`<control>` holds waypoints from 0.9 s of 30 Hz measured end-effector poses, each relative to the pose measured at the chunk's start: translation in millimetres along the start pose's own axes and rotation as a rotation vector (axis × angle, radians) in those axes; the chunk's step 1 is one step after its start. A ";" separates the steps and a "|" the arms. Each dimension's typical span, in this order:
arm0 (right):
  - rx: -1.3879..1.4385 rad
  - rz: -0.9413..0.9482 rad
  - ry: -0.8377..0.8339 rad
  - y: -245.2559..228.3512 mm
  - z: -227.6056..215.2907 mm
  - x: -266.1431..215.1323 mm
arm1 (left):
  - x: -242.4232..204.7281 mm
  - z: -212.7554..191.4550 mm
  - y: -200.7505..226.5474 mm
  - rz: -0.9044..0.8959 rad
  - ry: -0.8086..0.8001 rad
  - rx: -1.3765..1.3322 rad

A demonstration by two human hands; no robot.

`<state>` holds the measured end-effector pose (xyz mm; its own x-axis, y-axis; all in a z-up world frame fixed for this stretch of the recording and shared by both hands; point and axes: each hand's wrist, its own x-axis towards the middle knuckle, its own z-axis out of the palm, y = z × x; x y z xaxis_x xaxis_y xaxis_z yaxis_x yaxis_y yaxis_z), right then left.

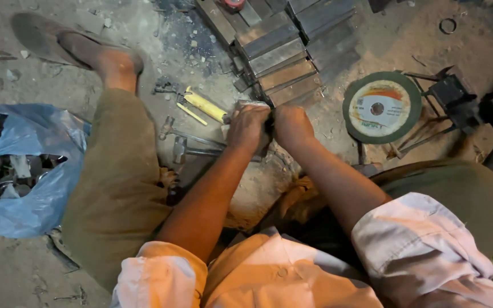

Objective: The person sits on the floor and uses a hand file to smooth the edges of rectangular metal pieces. They pick up a piece, file it, and place it back on a stack, repeating this process for several pieces.

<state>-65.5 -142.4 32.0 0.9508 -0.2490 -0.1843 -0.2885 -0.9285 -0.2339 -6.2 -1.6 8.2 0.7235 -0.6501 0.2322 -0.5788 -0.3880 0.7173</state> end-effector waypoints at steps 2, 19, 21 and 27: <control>-0.006 0.016 -0.030 2.2 3.8 6.8 | 2.6 -4.3 2.4 -0.003 -0.008 -0.009; 0.833 0.249 0.015 16.5 -21.2 9.9 | 2.1 11.3 -8.3 -0.108 -0.143 0.092; 0.918 0.316 0.097 22.2 -6.1 7.8 | 2.7 6.1 -3.2 -0.107 -0.149 0.089; 0.839 0.508 0.083 39.7 24.5 3.0 | 4.4 2.2 2.1 -0.111 -0.140 0.074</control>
<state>-76.9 -173.3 -1.2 0.6871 -0.6126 -0.3906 -0.6212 -0.2166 -0.7531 -5.0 -6.7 9.3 0.7279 -0.6832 0.0575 -0.5287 -0.5059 0.6816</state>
